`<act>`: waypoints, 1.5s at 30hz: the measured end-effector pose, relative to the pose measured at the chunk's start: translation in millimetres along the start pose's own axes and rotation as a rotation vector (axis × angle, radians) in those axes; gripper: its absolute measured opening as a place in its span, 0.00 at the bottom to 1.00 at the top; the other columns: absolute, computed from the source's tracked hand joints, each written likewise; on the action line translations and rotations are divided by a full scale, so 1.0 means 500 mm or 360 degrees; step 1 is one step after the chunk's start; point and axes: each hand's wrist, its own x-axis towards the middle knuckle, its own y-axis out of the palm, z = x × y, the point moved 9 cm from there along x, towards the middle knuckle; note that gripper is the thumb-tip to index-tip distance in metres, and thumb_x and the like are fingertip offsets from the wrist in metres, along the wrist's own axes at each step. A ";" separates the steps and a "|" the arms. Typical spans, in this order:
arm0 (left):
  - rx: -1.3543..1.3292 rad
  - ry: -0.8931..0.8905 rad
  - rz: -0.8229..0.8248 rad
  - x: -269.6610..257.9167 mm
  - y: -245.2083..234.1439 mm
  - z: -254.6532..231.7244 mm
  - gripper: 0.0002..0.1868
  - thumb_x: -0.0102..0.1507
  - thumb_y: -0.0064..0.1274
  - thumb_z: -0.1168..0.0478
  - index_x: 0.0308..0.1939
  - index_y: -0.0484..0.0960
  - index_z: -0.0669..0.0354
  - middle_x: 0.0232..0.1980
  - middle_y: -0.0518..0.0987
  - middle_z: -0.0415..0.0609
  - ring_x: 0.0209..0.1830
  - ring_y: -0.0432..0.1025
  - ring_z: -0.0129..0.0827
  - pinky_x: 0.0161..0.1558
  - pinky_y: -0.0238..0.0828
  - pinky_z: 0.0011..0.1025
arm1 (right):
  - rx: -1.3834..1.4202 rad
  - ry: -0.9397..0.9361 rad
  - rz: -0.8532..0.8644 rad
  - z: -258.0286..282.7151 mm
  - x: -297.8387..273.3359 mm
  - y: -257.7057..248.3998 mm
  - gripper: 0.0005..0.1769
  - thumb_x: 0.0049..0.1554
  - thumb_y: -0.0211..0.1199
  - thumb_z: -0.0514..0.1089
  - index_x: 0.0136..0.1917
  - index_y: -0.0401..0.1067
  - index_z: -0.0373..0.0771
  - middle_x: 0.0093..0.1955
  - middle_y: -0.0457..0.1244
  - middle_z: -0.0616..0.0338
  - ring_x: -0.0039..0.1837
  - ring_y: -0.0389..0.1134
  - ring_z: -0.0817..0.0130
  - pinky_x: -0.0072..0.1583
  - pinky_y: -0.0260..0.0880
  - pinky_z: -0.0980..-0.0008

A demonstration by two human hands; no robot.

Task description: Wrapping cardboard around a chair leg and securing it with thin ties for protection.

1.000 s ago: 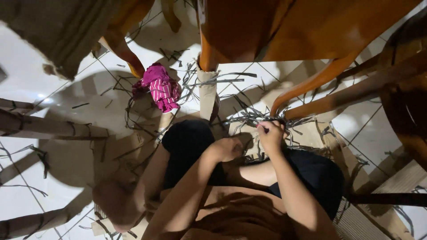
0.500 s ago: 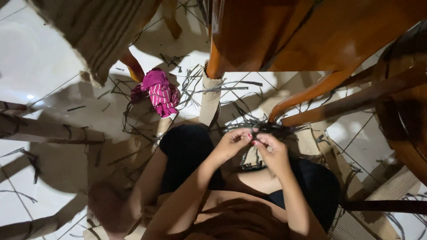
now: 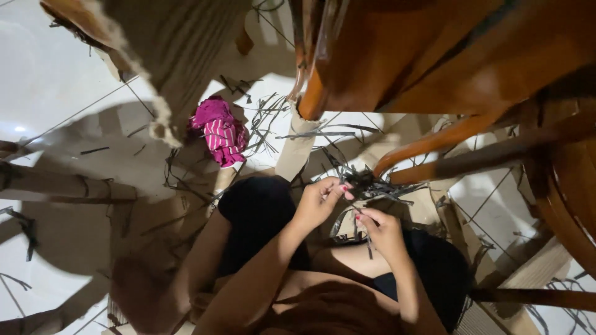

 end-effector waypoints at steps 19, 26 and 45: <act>0.0287 -0.0576 0.0670 -0.041 0.074 0.176 0.16 0.62 0.57 0.51 0.27 0.81 0.58 0.22 0.75 0.50 0.27 0.72 0.40 0.35 0.70 0.36 | 0.0991 -0.0492 0.0427 0.322 0.031 -0.066 0.25 0.65 0.51 0.49 0.48 0.80 0.25 0.60 0.69 0.32 0.64 0.70 0.46 0.69 0.60 0.49; 0.0384 -0.0612 0.0699 -0.038 0.058 0.229 0.16 0.63 0.56 0.48 0.29 0.84 0.55 0.27 0.80 0.49 0.32 0.76 0.39 0.37 0.71 0.33 | 0.1096 -0.0184 0.0361 0.254 0.068 -0.034 0.20 0.62 0.51 0.36 0.65 0.70 0.23 0.47 0.69 0.39 0.40 0.67 0.64 0.48 0.69 0.66; 0.0059 0.0382 0.0275 -0.008 -0.061 -0.324 0.08 0.67 0.54 0.58 0.42 0.88 0.53 0.44 0.88 0.44 0.48 0.82 0.30 0.58 0.77 0.30 | -0.0590 -0.0511 -0.0374 0.274 0.011 -0.177 0.15 0.63 0.60 0.52 0.56 0.67 0.41 0.59 0.65 0.54 0.55 0.70 0.55 0.57 0.68 0.59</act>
